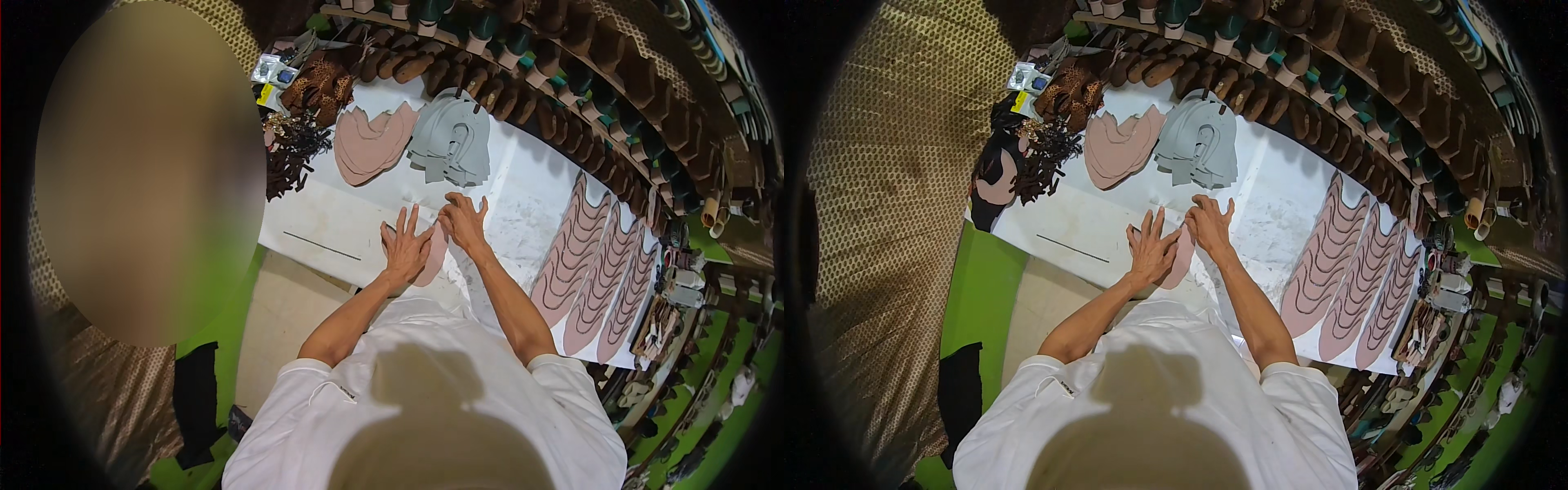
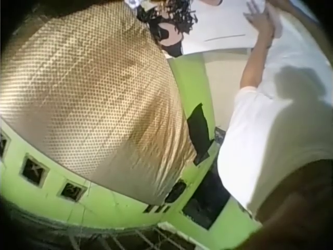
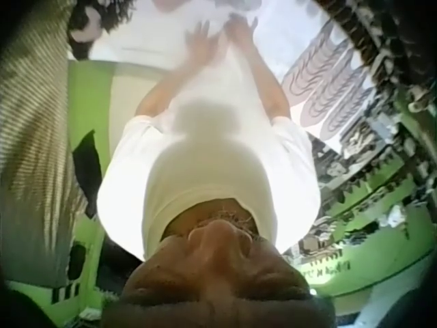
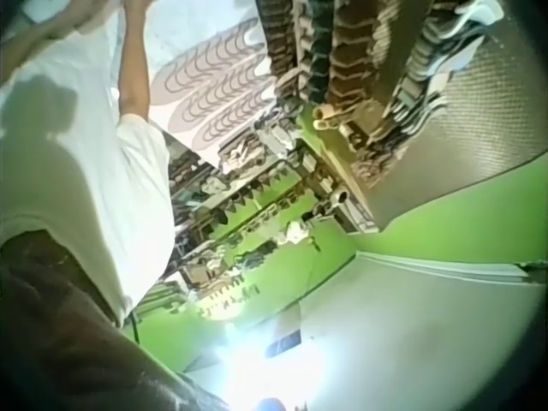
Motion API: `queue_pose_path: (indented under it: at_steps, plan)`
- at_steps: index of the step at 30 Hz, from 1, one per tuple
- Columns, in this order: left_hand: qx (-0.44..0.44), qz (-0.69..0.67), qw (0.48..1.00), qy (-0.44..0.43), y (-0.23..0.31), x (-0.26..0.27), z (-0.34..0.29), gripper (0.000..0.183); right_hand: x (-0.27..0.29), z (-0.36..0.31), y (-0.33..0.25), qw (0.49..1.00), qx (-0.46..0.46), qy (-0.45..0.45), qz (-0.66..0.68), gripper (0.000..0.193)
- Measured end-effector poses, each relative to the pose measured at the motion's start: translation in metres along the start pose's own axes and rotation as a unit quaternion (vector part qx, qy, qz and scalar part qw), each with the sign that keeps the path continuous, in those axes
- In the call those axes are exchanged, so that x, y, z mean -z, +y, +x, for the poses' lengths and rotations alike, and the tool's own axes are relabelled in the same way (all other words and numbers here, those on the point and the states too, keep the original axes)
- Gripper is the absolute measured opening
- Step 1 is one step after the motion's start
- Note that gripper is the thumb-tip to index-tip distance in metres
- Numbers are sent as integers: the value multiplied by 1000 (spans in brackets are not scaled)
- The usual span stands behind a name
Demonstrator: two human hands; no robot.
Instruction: Organizing and stacking various pre-cut shoe components on a work table.
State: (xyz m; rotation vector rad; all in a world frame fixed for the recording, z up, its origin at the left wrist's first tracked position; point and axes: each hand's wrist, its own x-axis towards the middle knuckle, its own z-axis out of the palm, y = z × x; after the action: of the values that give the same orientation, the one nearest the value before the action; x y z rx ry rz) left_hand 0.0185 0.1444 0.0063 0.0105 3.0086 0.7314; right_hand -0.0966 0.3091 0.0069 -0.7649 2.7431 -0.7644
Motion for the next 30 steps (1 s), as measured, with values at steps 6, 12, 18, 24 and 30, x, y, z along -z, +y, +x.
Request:
queue_pose_path:
  at_steps: [6,12,18,24,30]
  plan:
    - [11,-77,997,21,1,8,-13,41,2,-9,-3,997,-15,71,34,18]
    - [10,-38,999,-18,-6,11,-43,38,7,-41,-12,996,68,63,-9,19]
    - [-8,-27,999,-26,-4,1,-47,38,0,-41,-17,995,79,47,-40,20]
    - [-23,-16,999,-30,-6,0,-47,38,0,-40,-19,992,88,38,-87,24]
    - [-39,6,999,-22,-6,2,-48,39,1,-38,-20,992,87,30,-89,25]
